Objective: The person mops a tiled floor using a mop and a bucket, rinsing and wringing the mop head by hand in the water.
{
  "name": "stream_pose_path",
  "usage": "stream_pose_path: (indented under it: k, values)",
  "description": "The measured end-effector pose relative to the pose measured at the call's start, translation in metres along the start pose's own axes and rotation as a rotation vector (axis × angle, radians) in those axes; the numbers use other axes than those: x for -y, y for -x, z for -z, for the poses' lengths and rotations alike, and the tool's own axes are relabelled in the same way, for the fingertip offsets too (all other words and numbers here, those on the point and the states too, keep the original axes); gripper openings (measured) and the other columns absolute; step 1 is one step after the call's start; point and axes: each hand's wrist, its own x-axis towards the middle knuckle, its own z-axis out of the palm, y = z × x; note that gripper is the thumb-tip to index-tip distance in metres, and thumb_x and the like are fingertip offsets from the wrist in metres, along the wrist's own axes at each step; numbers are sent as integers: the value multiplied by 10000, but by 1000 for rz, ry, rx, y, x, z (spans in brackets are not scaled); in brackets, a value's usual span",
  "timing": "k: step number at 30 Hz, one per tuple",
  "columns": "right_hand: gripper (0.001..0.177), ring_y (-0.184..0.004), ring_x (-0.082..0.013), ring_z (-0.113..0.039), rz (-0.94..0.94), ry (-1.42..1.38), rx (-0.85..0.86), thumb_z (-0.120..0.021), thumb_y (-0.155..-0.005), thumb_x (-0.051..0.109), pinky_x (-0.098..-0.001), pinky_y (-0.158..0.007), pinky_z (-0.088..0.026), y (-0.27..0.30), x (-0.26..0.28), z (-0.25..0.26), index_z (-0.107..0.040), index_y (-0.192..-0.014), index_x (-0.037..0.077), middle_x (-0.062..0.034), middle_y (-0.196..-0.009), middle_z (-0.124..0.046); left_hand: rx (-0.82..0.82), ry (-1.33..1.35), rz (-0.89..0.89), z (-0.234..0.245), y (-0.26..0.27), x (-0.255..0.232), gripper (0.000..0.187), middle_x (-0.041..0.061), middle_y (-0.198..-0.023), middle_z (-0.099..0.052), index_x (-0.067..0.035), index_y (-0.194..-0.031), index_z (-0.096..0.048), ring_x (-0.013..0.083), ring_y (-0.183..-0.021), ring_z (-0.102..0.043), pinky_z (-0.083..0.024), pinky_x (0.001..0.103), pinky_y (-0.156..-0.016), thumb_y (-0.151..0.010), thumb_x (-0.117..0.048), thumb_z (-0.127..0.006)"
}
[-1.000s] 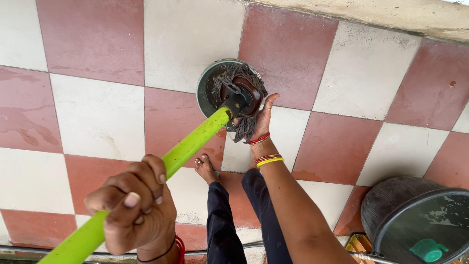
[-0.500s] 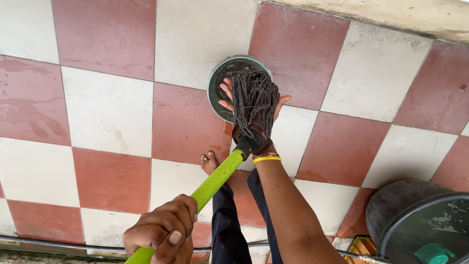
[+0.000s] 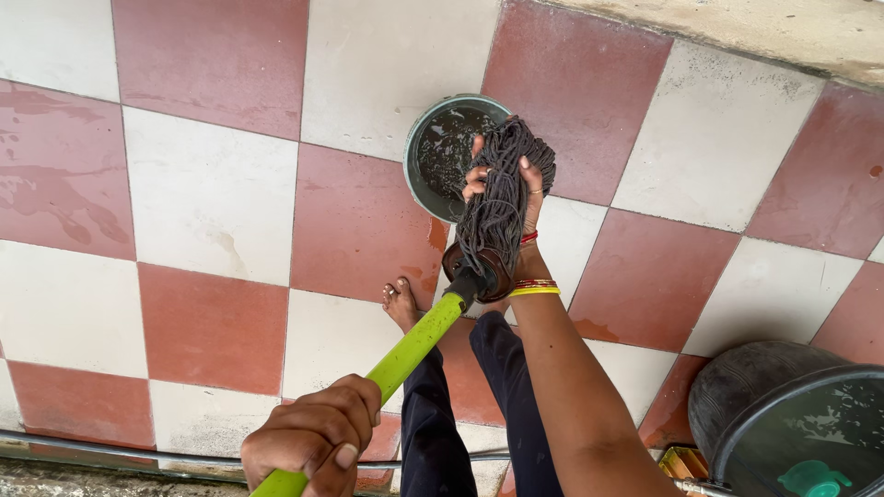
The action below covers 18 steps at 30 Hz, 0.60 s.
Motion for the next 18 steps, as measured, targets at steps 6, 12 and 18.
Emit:
stream_pose_path:
  k: [6, 12, 18]
  values:
    - [449, -632, -289, -662, 96, 555, -373, -593, -824, 333, -417, -607, -599, -22, 10, 35, -643, -995, -79, -185, -780, -648, 59, -23, -31, -10, -15, -3, 382, 53, -482, -412, -74, -521, -332, 162, -459, -417, -476, 413, -585, -740, 71, -609]
    - [500, -598, -346, -674, 55, 476, -428, -554, -741, 365, -443, -585, -600, -26, 13, 31, -644, -928, -90, -236, -746, -672, 55, 8, -54, -15, -18, -8, 404, 53, -504, -383, -68, -548, -306, 182, -481, -395, -437, 421, -596, -770, 56, -621]
    - [822, -880, -334, -693, 66, 111, -162, -648, -781, 722, -464, -760, -600, 3, -11, -55, -660, -1140, -17, -205, -1035, -681, -167, 140, -91, -6, -16, -9, 415, 46, -472, -308, -68, -596, -234, 158, -439, -315, -415, 407, -530, -742, 6, -615]
